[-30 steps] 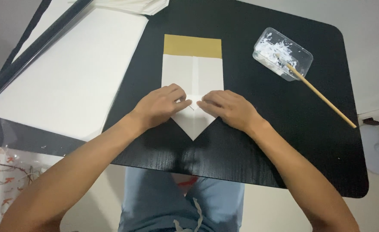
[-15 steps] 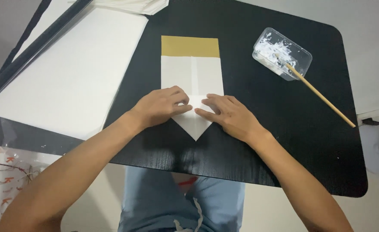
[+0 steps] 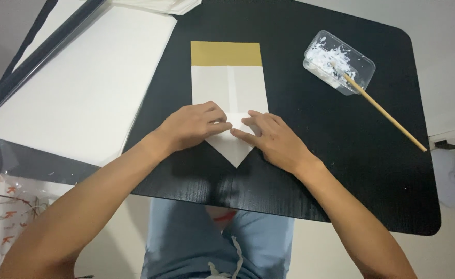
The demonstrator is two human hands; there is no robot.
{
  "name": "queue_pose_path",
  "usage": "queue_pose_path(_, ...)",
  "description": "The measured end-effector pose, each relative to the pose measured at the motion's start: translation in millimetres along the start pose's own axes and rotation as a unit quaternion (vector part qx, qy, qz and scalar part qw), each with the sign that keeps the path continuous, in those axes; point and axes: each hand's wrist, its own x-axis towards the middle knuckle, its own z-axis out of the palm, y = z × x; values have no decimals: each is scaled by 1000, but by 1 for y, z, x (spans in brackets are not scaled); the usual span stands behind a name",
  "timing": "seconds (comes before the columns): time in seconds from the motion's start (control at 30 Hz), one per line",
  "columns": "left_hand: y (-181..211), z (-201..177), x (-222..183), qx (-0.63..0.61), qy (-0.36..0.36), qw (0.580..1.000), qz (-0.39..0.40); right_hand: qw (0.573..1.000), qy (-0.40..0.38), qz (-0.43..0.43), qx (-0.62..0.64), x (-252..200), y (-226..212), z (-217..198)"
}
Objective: Assembling a paper bag by folding paper and applying glue with a brush to the edges.
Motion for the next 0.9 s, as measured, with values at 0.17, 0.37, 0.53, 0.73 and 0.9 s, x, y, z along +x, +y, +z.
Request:
queue_pose_path(0.17, 3, -6, 2, 2, -22, 1000, -13, 1000, -9, 2, 16, 0, -8, -11)
queue_pose_path(0.37, 6, 2, 6, 0, -70, 997, -19, 1000, 6, 1, 27, -3, -11, -11)
queue_pose_path(0.53, 27, 7, -2, 48, -30, 998, -38, 1000, 14, 6, 27, -4, -8, -5)
queue_pose_path(0.73, 37, 12, -9, 58, -9, 997, -57, 1000, 10, -3, -2, -5, -9, -7)
queue_pose_path(0.9, 44, 4, -8, 88, 0, 994, -64, 1000, -8, -9, -17, -5, -10, -12)
